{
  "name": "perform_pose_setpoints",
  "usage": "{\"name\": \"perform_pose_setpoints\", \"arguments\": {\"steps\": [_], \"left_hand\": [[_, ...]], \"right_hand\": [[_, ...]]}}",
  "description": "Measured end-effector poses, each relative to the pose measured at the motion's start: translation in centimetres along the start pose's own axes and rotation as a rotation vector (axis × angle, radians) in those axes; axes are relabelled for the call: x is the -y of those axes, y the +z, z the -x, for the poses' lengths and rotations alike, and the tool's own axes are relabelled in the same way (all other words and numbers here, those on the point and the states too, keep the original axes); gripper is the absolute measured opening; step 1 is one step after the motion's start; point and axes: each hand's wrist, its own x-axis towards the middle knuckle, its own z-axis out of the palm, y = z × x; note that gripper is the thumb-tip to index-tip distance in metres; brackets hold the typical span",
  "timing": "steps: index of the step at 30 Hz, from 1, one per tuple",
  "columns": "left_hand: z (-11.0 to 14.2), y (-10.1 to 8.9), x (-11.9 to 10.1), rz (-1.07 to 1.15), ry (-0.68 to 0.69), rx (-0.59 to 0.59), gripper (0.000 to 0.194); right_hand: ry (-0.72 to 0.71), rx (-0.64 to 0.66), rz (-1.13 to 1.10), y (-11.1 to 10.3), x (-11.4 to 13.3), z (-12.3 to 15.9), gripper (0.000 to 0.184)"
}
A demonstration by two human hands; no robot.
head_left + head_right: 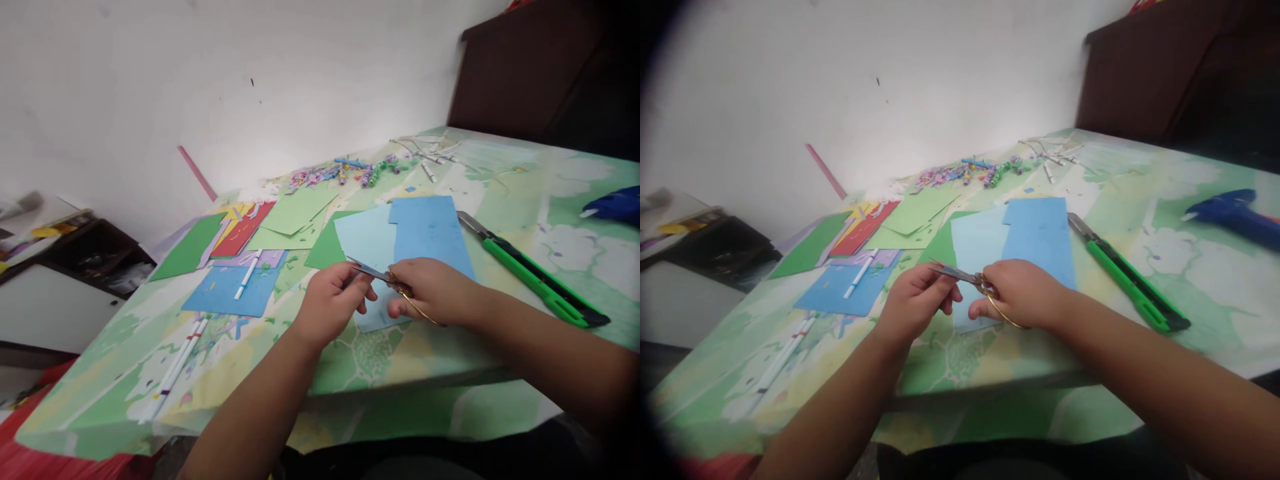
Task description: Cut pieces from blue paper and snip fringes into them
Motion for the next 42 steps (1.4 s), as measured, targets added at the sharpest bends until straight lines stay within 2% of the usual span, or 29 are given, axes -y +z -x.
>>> {"name": "perform_pose_setpoints", "arguments": {"steps": [8, 15, 21, 27, 33, 42], "left_hand": [[-0.06, 0.11, 0.01, 0.099, -0.048, -0.006, 0.019], [-0.14, 0.47, -0.05, 0.120, -0.061, -0.082, 0.014], [-0.25, 0.43, -0.21, 0.107, -0.129, -0.023, 0.016], [-0.34, 0.04, -0.21, 0.066, -0.086, -0.042, 0.021], [-0.22, 0.09, -0.23, -0.019, -0.055, -0.025, 0.020], [0.00, 0.16, -0.15, -0.030, -0.022, -0.007, 0.018]], "right_hand": [[0.001, -0.049, 0.061, 0.20, -0.22, 0.09, 0.052], [0.048, -0.070, 0.062, 0.12, -0.37, -0.17, 0.051], [0.103, -0.053, 0.053, -0.21, -0.28, -0.31, 0.046], [0.083, -0.010, 0.012, -0.34, 0.05, -0.35, 0.035], [-0.004, 0.042, -0.078, 0.00, -0.01, -0.27, 0.030], [-0.025, 0.042, -0.105, 0.10, -0.18, -0.15, 0.036]]}}
